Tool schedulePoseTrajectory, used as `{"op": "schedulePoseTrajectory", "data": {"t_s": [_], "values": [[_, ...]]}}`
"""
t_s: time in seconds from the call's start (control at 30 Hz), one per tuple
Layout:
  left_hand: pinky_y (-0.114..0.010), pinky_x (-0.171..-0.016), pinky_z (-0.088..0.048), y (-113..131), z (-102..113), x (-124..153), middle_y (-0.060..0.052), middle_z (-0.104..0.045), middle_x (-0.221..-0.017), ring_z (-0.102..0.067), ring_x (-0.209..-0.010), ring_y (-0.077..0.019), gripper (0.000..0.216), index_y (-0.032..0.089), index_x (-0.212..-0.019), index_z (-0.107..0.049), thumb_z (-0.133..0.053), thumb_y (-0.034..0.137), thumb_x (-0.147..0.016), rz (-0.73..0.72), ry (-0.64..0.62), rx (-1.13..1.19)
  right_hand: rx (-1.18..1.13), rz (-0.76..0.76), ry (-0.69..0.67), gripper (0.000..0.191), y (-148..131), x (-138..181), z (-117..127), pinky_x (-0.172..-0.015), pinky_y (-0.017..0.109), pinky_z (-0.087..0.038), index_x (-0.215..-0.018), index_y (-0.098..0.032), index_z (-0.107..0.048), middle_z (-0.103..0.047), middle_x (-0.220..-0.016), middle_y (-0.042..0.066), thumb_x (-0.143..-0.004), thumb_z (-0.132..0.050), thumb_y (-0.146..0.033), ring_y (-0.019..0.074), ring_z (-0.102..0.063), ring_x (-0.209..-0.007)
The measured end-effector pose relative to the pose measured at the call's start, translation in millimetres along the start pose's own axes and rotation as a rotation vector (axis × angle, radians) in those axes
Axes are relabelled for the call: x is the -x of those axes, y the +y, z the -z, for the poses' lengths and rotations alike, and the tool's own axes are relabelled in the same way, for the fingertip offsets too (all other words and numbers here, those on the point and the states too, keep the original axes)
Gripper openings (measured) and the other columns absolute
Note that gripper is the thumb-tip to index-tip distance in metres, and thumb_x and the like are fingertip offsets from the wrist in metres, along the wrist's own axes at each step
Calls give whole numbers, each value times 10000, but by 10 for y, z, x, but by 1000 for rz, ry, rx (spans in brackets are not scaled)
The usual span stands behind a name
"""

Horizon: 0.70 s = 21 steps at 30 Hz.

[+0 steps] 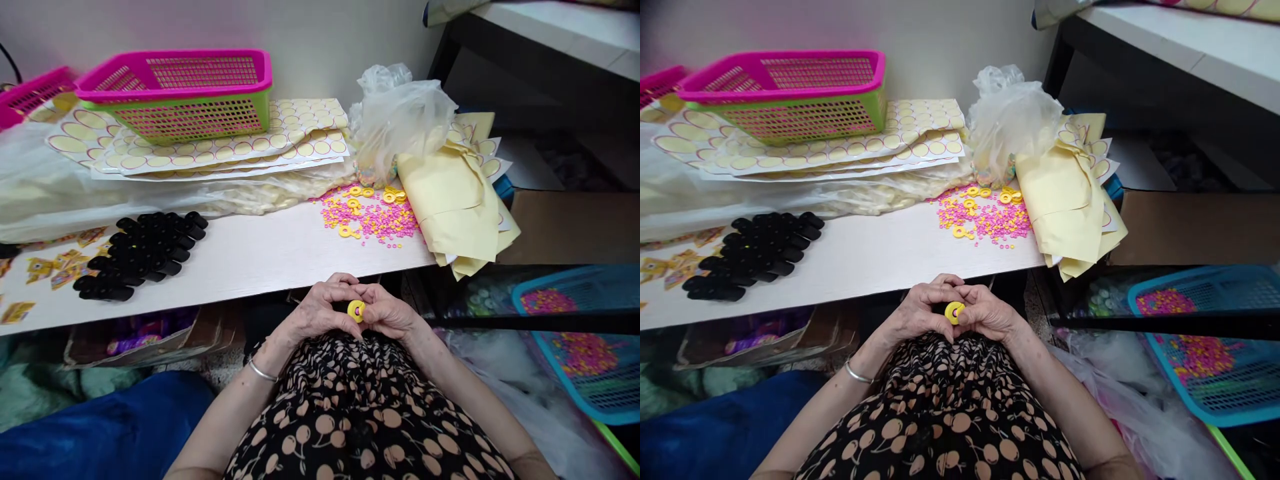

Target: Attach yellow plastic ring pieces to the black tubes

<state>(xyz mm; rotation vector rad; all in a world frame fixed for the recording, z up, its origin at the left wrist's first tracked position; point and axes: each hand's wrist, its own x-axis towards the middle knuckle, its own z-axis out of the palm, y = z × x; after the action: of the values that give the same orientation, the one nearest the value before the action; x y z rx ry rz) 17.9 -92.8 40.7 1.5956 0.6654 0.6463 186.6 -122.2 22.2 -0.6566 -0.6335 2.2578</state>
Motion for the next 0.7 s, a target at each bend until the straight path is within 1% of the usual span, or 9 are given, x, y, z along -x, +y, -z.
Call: {"op": "schedulePoseTrajectory", "data": {"t_s": [0.1,0.2,0.3,0.37,0.43,0.5,0.6,0.7], "values": [[-401,-975,-367,30,-22,-33,-74,-664,-930,-465,-1117,-254,457,228,-949,-719,-816,320,-512,-59,-47,-56,86,62,42,426,-27,19,-38,-532,175,-477,-854,-107,-677,-607,-753,-5,-449,-804,-147,83,-548,-610],[-405,-964,-377,64,-32,-65,-67,-675,-911,-462,-1122,-253,446,240,-961,-714,-810,293,-529,-102,-115,-121,134,111,62,414,-30,29,-64,-600,176,-459,-827,-120,-700,-604,-839,-2,-424,-795,-130,86,-549,-686],[-421,-961,-377,89,-44,-83,-65,-679,-903,-467,-1103,-260,364,242,-897,-728,-802,264,-541,-76,-167,-194,158,136,80,402,-18,40,-59,-665,184,-449,-811,-129,-707,-567,-970,3,-418,-791,-104,103,-551,-794],[-430,-957,-378,101,-56,-86,-66,-679,-902,-466,-1093,-262,319,243,-867,-731,-794,255,-554,-48,-184,-218,175,133,98,419,-6,52,-48,-684,196,-448,-825,-131,-706,-549,-1011,10,-417,-791,-91,119,-544,-833],[-426,-951,-383,111,-70,-85,-67,-678,-899,-462,-1095,-261,268,240,-845,-732,-777,261,-581,-46,-189,-216,186,128,109,436,13,66,-45,-675,205,-447,-846,-130,-705,-558,-982,15,-421,-791,-86,125,-541,-818],[-412,-945,-392,114,-81,-83,-70,-676,-884,-462,-1101,-258,233,234,-830,-732,-763,273,-603,-56,-190,-204,182,143,128,418,41,75,-52,-639,209,-443,-846,-128,-706,-579,-906,13,-438,-786,-101,124,-539,-769],[-400,-933,-405,84,-85,-79,-73,-672,-859,-482,-1091,-260,244,226,-825,-733,-770,289,-593,-47,-188,-199,163,194,179,358,97,65,-64,-571,213,-424,-809,-124,-711,-600,-786,10,-459,-779,-146,118,-520,-679],[-395,-926,-410,22,-72,-64,-68,-674,-834,-507,-1072,-260,266,221,-805,-733,-790,307,-560,-70,-146,-206,133,212,179,330,142,35,-54,-557,209,-402,-806,-121,-710,-608,-759,16,-494,-769,-209,108,-501,-647]]}}
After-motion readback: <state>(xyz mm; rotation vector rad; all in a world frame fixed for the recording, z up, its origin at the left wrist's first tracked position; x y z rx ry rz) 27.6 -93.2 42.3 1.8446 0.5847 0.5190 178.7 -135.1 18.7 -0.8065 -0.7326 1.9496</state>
